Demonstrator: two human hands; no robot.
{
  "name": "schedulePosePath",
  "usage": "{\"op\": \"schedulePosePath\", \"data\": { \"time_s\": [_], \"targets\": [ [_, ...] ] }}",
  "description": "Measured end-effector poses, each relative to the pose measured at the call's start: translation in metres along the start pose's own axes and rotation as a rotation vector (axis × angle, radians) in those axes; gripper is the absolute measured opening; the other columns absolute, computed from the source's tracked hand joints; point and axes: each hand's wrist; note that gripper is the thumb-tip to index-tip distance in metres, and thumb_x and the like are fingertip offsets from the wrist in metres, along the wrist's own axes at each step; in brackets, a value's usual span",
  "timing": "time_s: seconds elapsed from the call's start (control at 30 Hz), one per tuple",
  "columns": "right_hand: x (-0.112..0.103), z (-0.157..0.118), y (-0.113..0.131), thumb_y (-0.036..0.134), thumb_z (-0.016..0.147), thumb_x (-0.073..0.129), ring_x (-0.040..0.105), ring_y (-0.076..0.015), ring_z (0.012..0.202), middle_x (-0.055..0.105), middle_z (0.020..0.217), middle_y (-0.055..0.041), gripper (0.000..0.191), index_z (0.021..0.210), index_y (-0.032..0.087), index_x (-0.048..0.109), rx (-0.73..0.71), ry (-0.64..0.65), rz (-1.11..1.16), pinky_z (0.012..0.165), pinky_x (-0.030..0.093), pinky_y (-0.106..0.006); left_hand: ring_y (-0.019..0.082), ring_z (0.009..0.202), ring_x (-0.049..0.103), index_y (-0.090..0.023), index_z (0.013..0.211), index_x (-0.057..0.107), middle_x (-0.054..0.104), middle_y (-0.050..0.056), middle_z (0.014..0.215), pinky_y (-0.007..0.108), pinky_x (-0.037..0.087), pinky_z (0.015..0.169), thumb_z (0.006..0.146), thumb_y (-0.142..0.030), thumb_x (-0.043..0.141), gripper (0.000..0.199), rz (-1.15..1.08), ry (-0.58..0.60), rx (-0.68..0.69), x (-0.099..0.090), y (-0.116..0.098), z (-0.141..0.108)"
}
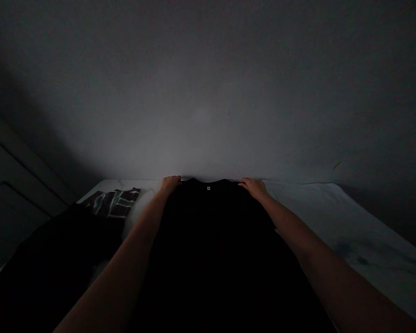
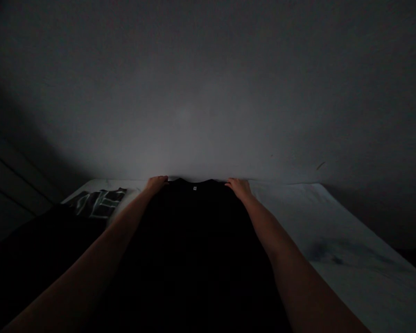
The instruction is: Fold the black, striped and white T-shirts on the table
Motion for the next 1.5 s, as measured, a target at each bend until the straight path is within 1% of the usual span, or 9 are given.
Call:
{"op": "schedulePosePath", "data": {
  "time_s": [0.23,0.43,0.63,0.8,0.9,1.07,1.2,1.33,1.5],
  "targets": [
    [0.001,-0.013,0.007,0.034,0.096,0.053,0.065,-0.0287,0.102,0.070,0.111,-0.0169,0.027,0.113,0.016,0.061,0.161,-0.032,0.003,0.081,0.048,-0.035,0.031,0.122,0.053,-0.017,0.126,0.057,0.058,0.018,0.128,0.042,0.042,0.097,0.096,-0.016,0.038,0.035,0.015,-0.113,-0.053,0.001,-0.014,-0.016],
    [-0.020,-0.070,-0.005,0.045,0.086,0.064,0.062,-0.0362,0.110,0.061,0.123,-0.0233,0.047,0.120,0.014,0.057,0.293,0.042,-0.017,0.083,0.050,-0.041,0.031,0.121,0.048,-0.022,0.120,0.058,0.055,0.014,0.129,0.043,0.040,0.098,0.094,-0.034,0.050,0.030,-0.026,-0.173,0.002,-0.012,-0.019,-0.081],
    [-0.038,-0.132,-0.022,0.062,0.085,0.056,0.069,-0.0348,0.087,0.070,0.091,-0.0159,0.052,0.112,0.018,0.059,0.322,0.165,0.115,0.069,0.049,-0.041,0.037,0.114,0.057,-0.012,0.122,0.055,0.059,0.021,0.123,0.041,0.044,0.092,0.090,-0.057,0.050,0.054,-0.072,-0.037,-0.129,-0.007,0.003,-0.147],
    [-0.038,-0.141,-0.014,0.062,0.082,0.060,0.068,-0.0292,0.075,0.069,0.076,-0.0119,0.044,0.087,0.020,0.065,0.363,0.213,0.156,0.059,0.045,-0.035,0.034,0.112,0.063,-0.010,0.125,0.052,0.065,0.021,0.120,0.036,0.047,0.086,0.090,-0.055,0.052,0.057,-0.282,0.098,-0.300,-0.005,0.016,-0.148],
    [-0.031,-0.135,-0.011,0.052,0.081,0.064,0.064,-0.0234,0.060,0.062,0.059,-0.0053,0.035,0.066,0.020,0.061,0.346,0.252,0.267,0.052,0.041,-0.031,0.030,0.112,0.064,-0.014,0.127,0.052,0.066,0.019,0.121,0.032,0.048,0.084,0.087,-0.048,0.060,0.053,-0.385,0.073,-0.377,-0.004,0.012,-0.142],
    [-0.020,-0.131,-0.017,0.031,0.074,0.072,0.064,-0.0203,0.058,0.067,0.066,-0.0047,0.018,0.082,0.017,0.066,0.443,0.030,0.493,0.052,0.044,-0.029,0.028,0.115,0.063,-0.015,0.125,0.056,0.067,0.017,0.124,0.031,0.048,0.085,0.084,-0.038,0.065,0.047,-0.391,0.011,-0.392,-0.001,0.005,-0.140],
    [-0.013,-0.126,-0.028,0.020,0.066,0.074,0.068,-0.0213,0.073,0.073,0.082,-0.0073,0.026,0.090,0.016,0.066,0.468,-0.202,0.589,0.065,0.051,-0.029,0.024,0.108,0.066,-0.017,0.120,0.062,0.072,0.012,0.115,0.026,0.047,0.079,0.085,-0.034,0.065,0.039,-0.397,0.020,-0.396,0.000,0.008,-0.137],
    [-0.010,-0.115,-0.043,0.017,0.064,0.073,0.068,-0.0219,0.073,0.071,0.076,-0.0042,0.022,0.084,0.017,0.066,0.525,-0.280,0.602,0.070,0.051,-0.031,0.023,0.101,0.068,-0.017,0.106,0.069,0.074,0.010,0.108,0.025,0.046,0.073,0.084,-0.041,0.067,0.033,-0.399,0.036,-0.387,-0.001,0.011,-0.131],
    [-0.013,-0.098,-0.062,0.015,0.068,0.064,0.067,-0.0219,0.080,0.071,0.085,-0.0067,0.017,0.085,0.017,0.065,0.580,-0.406,0.516,0.078,0.051,-0.032,0.020,0.094,0.068,-0.019,0.100,0.071,0.075,0.006,0.103,0.024,0.045,0.069,0.084,-0.029,0.064,0.019,-0.417,-0.028,-0.384,0.001,0.015,-0.124]
  ]
}}
Point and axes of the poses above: each hand's wrist, its own z-axis towards the middle knuckle, its own x-axis out of the palm, y = z × x
